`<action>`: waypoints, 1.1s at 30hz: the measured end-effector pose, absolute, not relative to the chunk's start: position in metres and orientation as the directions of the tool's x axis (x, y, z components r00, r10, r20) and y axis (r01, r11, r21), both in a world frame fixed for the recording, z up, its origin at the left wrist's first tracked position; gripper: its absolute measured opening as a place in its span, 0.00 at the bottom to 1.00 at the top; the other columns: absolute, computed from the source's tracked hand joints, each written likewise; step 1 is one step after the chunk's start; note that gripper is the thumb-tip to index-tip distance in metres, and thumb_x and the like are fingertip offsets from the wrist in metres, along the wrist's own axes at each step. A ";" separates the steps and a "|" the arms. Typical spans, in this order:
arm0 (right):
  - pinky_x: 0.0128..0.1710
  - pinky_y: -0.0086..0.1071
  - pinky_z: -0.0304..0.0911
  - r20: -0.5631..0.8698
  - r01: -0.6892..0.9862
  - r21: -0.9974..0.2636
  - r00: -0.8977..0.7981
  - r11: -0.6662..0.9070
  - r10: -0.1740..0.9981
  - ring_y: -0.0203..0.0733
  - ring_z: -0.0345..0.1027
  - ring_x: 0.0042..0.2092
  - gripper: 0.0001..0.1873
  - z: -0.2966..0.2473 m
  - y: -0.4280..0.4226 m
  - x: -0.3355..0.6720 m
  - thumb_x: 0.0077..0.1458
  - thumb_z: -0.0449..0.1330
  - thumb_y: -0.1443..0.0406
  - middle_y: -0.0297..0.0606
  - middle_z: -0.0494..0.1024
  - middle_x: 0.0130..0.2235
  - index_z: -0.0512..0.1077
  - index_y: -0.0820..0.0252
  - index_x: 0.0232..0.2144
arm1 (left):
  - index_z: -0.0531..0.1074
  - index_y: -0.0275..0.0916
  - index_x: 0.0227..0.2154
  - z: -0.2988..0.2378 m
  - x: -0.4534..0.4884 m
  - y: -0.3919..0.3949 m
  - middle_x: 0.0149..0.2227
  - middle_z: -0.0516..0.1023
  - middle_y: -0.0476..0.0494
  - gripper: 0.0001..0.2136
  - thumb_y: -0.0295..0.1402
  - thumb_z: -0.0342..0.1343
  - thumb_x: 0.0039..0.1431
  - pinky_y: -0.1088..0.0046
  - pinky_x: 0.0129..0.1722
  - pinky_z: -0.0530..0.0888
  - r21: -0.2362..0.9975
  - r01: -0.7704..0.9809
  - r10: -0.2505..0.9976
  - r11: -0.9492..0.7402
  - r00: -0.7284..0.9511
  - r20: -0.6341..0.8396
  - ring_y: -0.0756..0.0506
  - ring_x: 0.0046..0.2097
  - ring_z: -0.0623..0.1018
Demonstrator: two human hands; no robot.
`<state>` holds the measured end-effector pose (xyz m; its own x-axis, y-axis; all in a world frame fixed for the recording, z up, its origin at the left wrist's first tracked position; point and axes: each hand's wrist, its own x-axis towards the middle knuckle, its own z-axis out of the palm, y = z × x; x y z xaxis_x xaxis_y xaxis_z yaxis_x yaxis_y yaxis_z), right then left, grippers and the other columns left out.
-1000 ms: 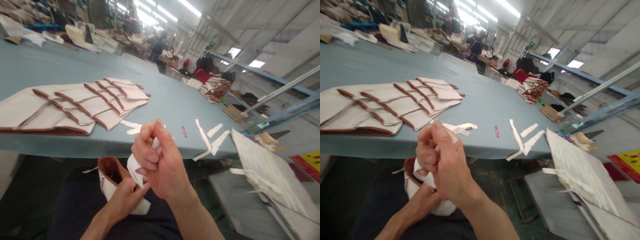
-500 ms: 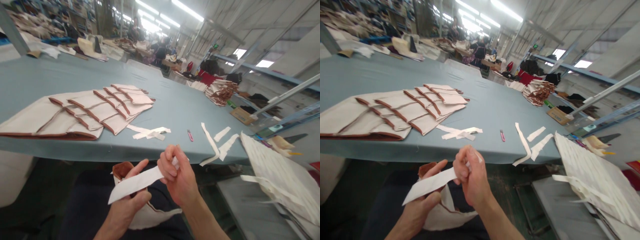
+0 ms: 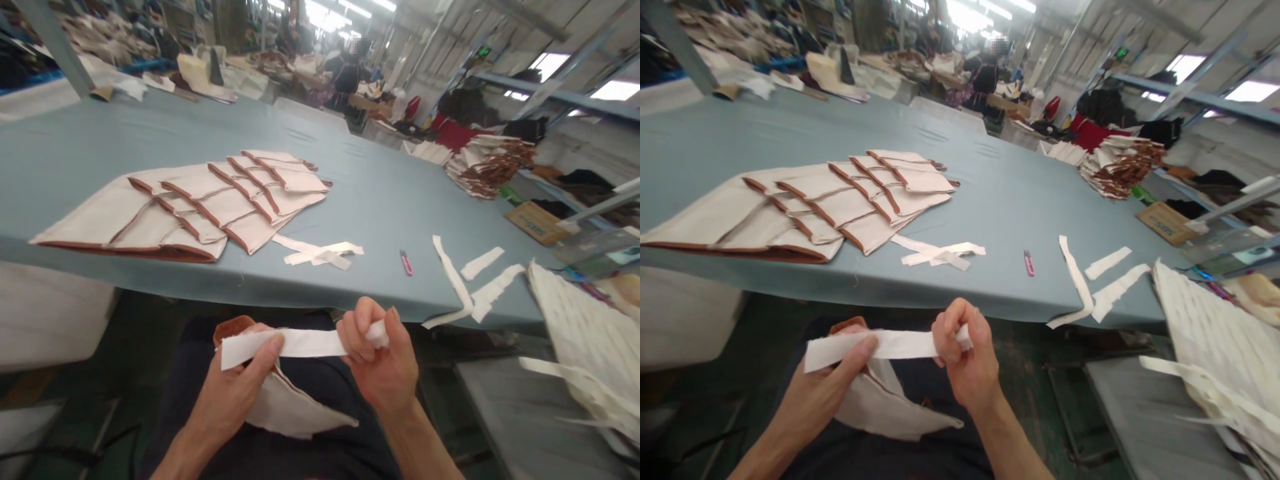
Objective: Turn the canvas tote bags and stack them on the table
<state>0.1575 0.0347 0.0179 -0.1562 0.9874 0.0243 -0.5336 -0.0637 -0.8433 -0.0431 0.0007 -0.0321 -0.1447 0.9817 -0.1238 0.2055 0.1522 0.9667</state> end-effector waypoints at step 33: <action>0.53 0.37 0.72 0.183 0.264 -0.906 -0.460 0.330 0.869 0.44 0.79 0.48 0.11 0.016 0.026 0.124 0.61 0.72 0.63 0.38 0.87 0.47 0.80 0.56 0.45 | 0.79 0.40 0.24 -0.008 -0.042 -0.009 0.25 0.77 0.49 0.14 0.37 0.60 0.66 0.74 0.29 0.71 0.990 0.139 0.970 0.025 0.238 -0.058 0.47 0.28 0.73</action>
